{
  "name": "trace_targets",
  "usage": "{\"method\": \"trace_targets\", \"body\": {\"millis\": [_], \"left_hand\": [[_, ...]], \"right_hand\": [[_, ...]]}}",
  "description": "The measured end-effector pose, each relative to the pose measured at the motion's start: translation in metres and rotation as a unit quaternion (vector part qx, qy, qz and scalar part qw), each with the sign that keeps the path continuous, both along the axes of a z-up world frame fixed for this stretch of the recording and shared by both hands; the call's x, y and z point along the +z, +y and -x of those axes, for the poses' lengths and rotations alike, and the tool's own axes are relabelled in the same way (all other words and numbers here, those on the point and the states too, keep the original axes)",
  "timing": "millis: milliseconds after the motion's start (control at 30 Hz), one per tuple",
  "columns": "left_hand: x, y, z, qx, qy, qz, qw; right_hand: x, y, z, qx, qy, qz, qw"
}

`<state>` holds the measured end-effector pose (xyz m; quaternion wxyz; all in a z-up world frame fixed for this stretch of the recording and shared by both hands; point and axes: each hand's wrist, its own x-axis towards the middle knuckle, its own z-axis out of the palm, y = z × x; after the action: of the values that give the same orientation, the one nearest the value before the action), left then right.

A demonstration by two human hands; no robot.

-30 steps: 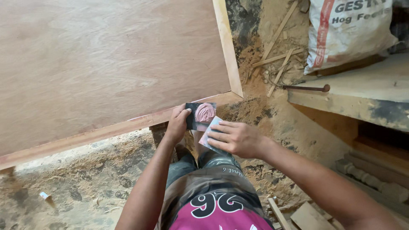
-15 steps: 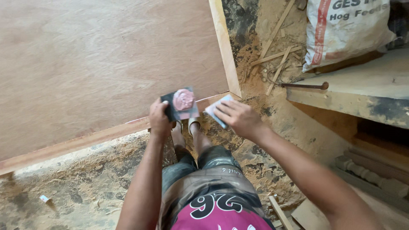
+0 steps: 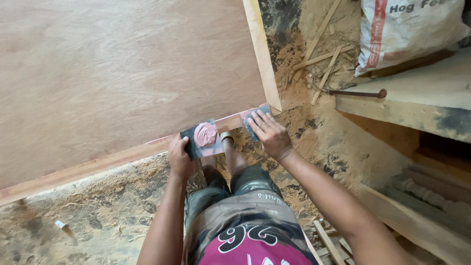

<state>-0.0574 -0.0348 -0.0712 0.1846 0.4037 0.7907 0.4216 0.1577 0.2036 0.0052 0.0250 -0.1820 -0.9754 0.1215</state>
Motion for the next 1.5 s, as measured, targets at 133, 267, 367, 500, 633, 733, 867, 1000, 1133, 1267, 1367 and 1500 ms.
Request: {"method": "trace_targets", "body": {"millis": [133,267,367,500,633,733,867,1000,1133,1267,1367,1500], "left_hand": [[-0.013,-0.02,-0.009,-0.001,0.039,0.004,0.999],[-0.007,-0.02,-0.011,0.009,-0.007,0.002,1.0],[-0.007,-0.017,-0.014,0.022,-0.035,0.015,0.999],[-0.013,-0.02,-0.018,0.055,-0.131,0.012,0.99],[-0.014,-0.025,-0.021,0.052,-0.107,0.017,0.993],[-0.007,-0.026,-0.02,0.005,0.006,0.016,1.0],[0.003,-0.016,-0.019,0.012,-0.04,0.018,0.999],[0.012,-0.009,-0.016,0.048,-0.173,0.064,0.982],[0.008,-0.011,-0.021,0.065,-0.199,0.045,0.977],[0.001,0.001,-0.026,0.131,-0.329,0.008,0.935],[0.005,0.013,-0.023,0.203,-0.527,-0.045,0.824],[0.011,0.027,-0.009,0.131,-0.447,-0.045,0.884]], "right_hand": [[0.009,-0.003,-0.013,0.008,-0.054,0.055,0.997],[0.02,0.003,-0.013,-0.02,-0.05,0.048,0.997],[0.019,0.008,0.004,-0.035,-0.023,0.015,0.999],[0.014,0.003,0.025,-0.007,-0.027,-0.008,1.0],[0.027,-0.005,0.025,-0.009,-0.061,-0.001,0.998],[0.033,-0.004,0.025,-0.038,-0.081,0.11,0.99],[0.016,-0.002,0.031,-0.03,-0.015,0.025,0.999],[0.014,-0.011,0.019,-0.005,-0.026,0.014,1.0],[0.033,-0.008,0.023,-0.024,-0.037,0.092,0.995],[0.034,-0.004,0.034,-0.007,-0.026,0.021,0.999],[0.034,-0.007,0.028,0.023,-0.027,0.026,0.999],[0.069,0.0,0.023,-0.037,-0.122,0.184,0.975]]}}
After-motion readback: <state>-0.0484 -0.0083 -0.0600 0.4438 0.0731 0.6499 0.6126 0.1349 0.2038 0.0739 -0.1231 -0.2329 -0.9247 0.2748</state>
